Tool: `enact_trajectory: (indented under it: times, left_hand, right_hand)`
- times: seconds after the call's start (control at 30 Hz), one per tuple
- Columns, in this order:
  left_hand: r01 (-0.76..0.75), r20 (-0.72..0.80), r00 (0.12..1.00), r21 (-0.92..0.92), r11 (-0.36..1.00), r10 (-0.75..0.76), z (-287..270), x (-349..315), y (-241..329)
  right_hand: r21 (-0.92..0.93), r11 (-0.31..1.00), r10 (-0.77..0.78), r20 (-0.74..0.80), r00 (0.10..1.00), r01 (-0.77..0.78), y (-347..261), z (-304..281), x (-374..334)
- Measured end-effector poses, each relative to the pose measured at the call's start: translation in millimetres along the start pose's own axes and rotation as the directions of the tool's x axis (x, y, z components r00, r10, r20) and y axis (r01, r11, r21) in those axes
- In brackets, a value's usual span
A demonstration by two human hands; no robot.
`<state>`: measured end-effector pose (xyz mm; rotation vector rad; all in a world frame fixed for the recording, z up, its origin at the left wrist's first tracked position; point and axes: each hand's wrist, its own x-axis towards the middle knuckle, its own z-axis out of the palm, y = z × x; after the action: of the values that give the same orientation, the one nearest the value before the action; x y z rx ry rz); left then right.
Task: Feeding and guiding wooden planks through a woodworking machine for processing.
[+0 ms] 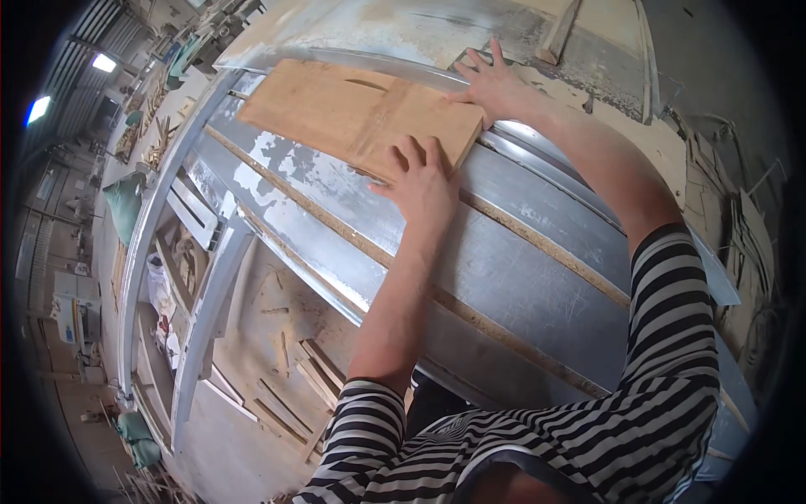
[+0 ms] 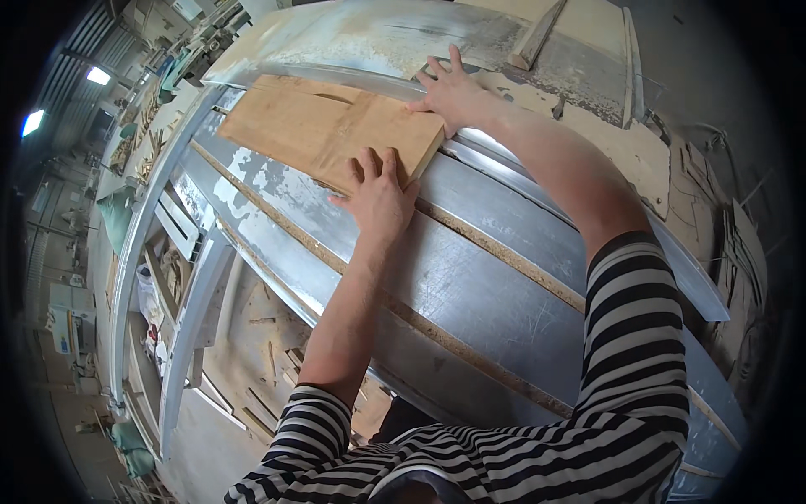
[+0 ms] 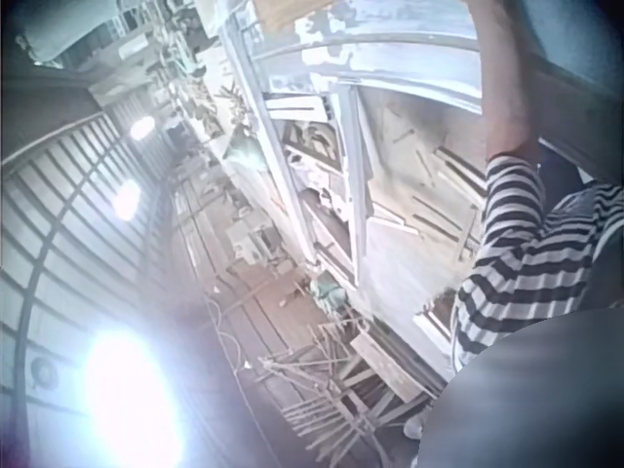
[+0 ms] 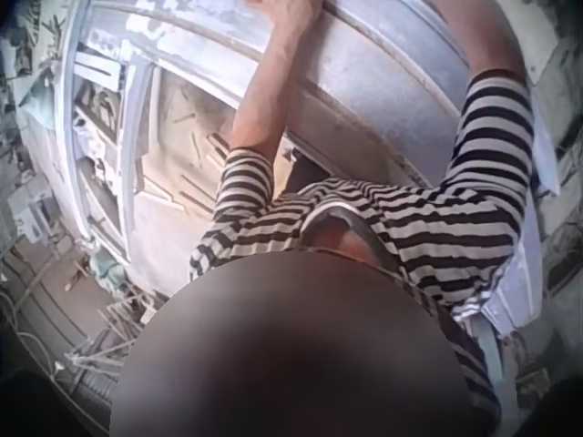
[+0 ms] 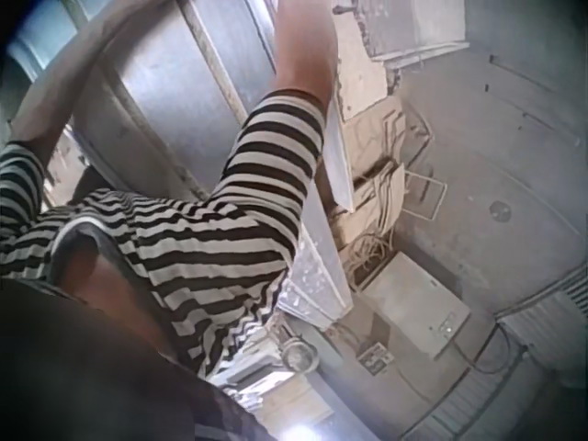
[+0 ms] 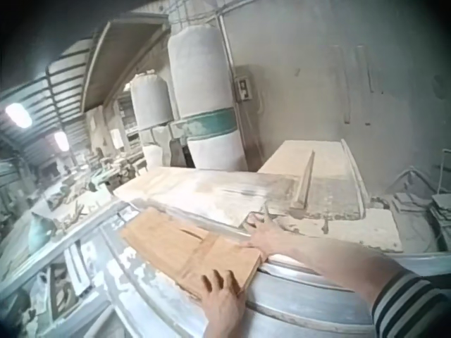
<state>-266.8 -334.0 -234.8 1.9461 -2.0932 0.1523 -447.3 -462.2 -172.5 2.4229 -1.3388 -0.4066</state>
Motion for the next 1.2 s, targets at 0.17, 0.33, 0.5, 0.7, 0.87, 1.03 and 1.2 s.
enact_trajectory:
  times: [0.17, 0.33, 0.5, 0.7, 0.87, 1.03, 1.2]
  left_hand:
    - [0.013, 0.039, 0.999, -0.116, 0.993, -0.008, -0.8, 13.9, -18.1]
    - [0.047, 0.061, 0.997, -0.144, 0.988, -0.039, -5.4, 29.5, -32.4]
    - [0.047, 0.029, 0.999, -0.123, 0.991, -0.044, 1.3, 44.0, -49.9]
    - [0.059, 0.047, 0.997, -0.125, 0.99, -0.053, 5.8, 60.3, -71.9]
    - [0.07, 0.046, 0.997, -0.118, 0.99, -0.065, 7.6, 74.2, -88.4]
    - [0.081, 0.052, 0.996, -0.098, 0.992, -0.076, 7.7, 89.5, -105.0]
    - [0.084, 0.07, 0.995, -0.098, 0.992, -0.077, 13.3, 105.4, -121.0]
  right_hand:
    - [-0.045, 0.998, -0.035, -0.04, 0.999, 0.033, -3.8, -1.6, 20.0]
    - [-0.071, 0.997, -0.042, -0.046, 0.998, 0.039, -7.7, -6.9, 41.4]
    - [-0.116, 0.992, -0.057, -0.118, 0.991, 0.043, -11.7, -8.0, 62.5]
    - [-0.146, 0.987, -0.072, -0.082, 0.994, 0.06, -18.3, -14.1, 88.5]
    - [-0.171, 0.983, -0.09, -0.119, 0.989, 0.069, -23.1, -18.3, 107.1]
    - [-0.194, 0.978, -0.106, -0.16, 0.981, 0.074, -28.5, -21.3, 129.9]
    - [-0.205, 0.977, -0.089, -0.11, 0.99, 0.065, -31.8, -21.8, 154.4]
